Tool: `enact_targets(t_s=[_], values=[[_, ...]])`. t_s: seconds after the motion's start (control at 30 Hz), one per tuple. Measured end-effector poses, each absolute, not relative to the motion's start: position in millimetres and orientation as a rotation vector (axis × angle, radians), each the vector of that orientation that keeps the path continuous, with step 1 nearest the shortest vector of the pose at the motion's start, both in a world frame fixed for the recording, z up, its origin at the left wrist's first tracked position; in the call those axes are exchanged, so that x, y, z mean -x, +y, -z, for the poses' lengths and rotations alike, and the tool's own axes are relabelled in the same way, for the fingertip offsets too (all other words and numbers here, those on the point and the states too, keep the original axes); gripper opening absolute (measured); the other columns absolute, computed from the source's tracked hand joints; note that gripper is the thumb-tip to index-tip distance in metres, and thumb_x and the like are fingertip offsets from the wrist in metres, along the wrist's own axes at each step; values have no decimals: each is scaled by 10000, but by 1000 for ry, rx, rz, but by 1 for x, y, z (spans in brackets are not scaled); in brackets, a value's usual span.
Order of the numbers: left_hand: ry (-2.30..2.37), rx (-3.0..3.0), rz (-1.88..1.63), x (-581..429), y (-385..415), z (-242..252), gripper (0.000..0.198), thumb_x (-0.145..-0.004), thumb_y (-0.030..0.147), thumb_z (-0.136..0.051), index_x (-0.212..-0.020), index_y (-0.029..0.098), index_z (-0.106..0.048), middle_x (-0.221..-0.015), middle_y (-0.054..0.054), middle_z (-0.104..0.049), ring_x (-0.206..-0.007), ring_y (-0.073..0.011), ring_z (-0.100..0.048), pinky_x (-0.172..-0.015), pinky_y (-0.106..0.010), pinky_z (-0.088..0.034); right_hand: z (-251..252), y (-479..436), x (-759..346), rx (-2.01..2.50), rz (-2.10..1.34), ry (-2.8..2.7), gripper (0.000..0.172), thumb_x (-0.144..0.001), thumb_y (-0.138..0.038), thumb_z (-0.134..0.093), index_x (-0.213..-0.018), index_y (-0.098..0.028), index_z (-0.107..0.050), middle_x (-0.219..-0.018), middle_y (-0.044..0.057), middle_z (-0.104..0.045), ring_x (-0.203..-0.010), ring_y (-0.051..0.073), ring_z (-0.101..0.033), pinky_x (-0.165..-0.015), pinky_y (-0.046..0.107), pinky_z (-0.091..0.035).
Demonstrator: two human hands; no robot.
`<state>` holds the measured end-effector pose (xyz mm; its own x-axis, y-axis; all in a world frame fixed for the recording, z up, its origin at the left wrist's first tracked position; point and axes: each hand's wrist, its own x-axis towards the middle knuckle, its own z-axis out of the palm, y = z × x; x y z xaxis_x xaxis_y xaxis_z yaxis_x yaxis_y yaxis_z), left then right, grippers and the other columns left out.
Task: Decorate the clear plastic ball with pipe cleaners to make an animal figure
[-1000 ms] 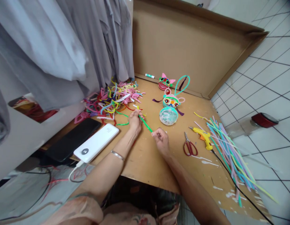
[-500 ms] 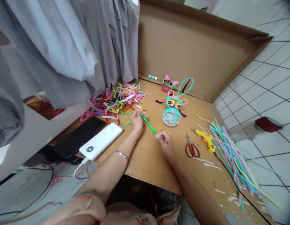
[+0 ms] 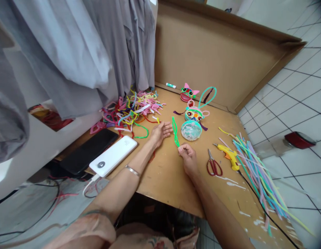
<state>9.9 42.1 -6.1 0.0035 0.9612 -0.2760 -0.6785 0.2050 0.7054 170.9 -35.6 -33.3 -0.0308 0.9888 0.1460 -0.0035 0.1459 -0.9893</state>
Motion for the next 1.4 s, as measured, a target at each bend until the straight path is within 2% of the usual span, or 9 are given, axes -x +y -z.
enact_targets(t_s=[0.1,0.23,0.47,0.93,1.13,1.27,1.4], values=[[716,-477,-1247,-9,39,1,299,-941,354,-519,-931,119,-705,-865,-106,-768,-587,-100,-657,-563,-190,-486,34,-35,-171,1100,-1150,-1304,308,-777,-456,-679,-672,-210,-527,-609,-59,-390,-583,107,-322,-580,265,-266],[671,-517,-1327,-6,38,-2,270,-902,341,-599,-1002,128,-730,-906,-99,-782,-642,-103,-676,-600,-188,-495,32,-35,-171,1137,-1171,-1314,335,-743,-473,-698,-638,-211,-516,-577,-65,-381,-565,103,-315,-573,268,-252],[681,-495,-1431,-6,36,-6,161,-822,265,-716,-921,142,-750,-862,-63,-780,-600,-63,-627,-560,-152,-441,26,-36,-170,1142,-1196,-1289,348,-718,-474,-698,-598,-213,-502,-563,-65,-367,-557,103,-299,-569,277,-241],[658,-461,-1507,-6,36,-9,138,-759,212,-767,-883,157,-741,-832,-34,-760,-635,-72,-632,-542,-159,-412,27,-33,-172,1094,-1297,-1138,322,-707,-456,-723,-615,-216,-529,-540,-54,-430,-541,108,-338,-562,278,-262],[695,-409,-1555,-7,35,-10,116,-744,178,-754,-855,151,-739,-844,-36,-765,-694,-87,-652,-555,-160,-410,23,-31,-172,1060,-1345,-1054,303,-664,-400,-743,-600,-214,-513,-531,-63,-415,-507,89,-313,-532,271,-248],[719,-290,-1595,-8,38,-9,68,-738,137,-730,-802,133,-711,-740,-17,-734,-600,-55,-599,-493,-147,-357,18,-33,-166,990,-1448,-1039,296,-651,-346,-724,-570,-209,-475,-516,-80,-355,-476,66,-249,-502,261,-199],[698,-178,-1613,-8,42,-9,34,-774,90,-680,-763,123,-677,-674,-2,-699,-539,-31,-556,-473,-126,-354,13,-37,-159,930,-1538,-1064,306,-683,-315,-693,-561,-212,-431,-504,-92,-297,-469,61,-218,-503,261,-189]])
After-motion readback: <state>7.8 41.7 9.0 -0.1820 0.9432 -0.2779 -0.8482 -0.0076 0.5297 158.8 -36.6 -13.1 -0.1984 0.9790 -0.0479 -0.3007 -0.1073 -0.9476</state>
